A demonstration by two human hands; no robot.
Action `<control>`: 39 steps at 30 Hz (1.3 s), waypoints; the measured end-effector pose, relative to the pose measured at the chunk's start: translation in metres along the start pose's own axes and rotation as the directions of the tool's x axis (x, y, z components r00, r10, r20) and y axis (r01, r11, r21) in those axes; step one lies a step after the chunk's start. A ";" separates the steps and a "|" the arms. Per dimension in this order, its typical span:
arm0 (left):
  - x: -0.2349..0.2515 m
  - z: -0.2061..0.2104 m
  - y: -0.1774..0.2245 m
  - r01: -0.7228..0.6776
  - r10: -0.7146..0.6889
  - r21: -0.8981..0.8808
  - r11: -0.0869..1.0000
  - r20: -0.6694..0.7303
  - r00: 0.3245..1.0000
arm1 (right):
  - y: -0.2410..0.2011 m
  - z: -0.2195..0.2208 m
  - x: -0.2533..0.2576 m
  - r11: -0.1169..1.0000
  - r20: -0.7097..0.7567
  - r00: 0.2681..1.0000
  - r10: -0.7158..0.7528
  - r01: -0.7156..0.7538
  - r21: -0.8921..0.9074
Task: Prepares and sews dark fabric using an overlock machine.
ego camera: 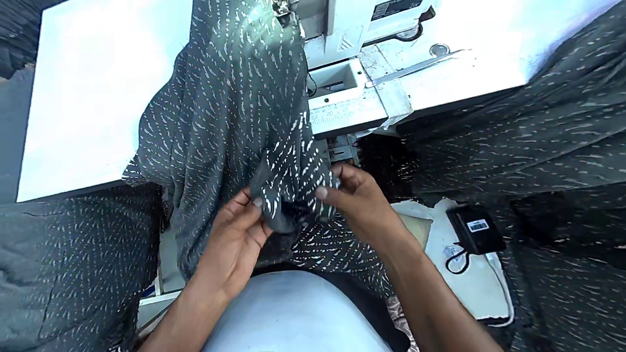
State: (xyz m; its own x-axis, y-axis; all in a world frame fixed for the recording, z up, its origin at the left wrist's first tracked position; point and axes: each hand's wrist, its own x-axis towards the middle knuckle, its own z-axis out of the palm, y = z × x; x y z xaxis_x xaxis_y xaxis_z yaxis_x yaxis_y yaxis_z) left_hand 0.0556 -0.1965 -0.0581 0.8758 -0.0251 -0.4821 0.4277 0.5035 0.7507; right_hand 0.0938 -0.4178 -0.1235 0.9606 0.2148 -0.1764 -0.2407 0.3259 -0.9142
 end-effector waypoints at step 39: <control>-0.004 0.001 -0.005 -0.726 0.572 0.647 -0.231 0.694 0.436 | -0.017 0.025 -0.064 0.984 -0.026 0.990 -0.142 0.138 -0.110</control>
State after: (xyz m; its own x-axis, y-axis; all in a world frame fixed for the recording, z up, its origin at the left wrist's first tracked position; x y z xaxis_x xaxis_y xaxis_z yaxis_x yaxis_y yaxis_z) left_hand 0.0500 -0.2002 -0.0594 0.7824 -0.3224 0.5329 -0.5902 -0.6570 0.4691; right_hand 0.0326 -0.4146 -0.0875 0.9883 0.1427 -0.0542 -0.0889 0.2495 -0.9643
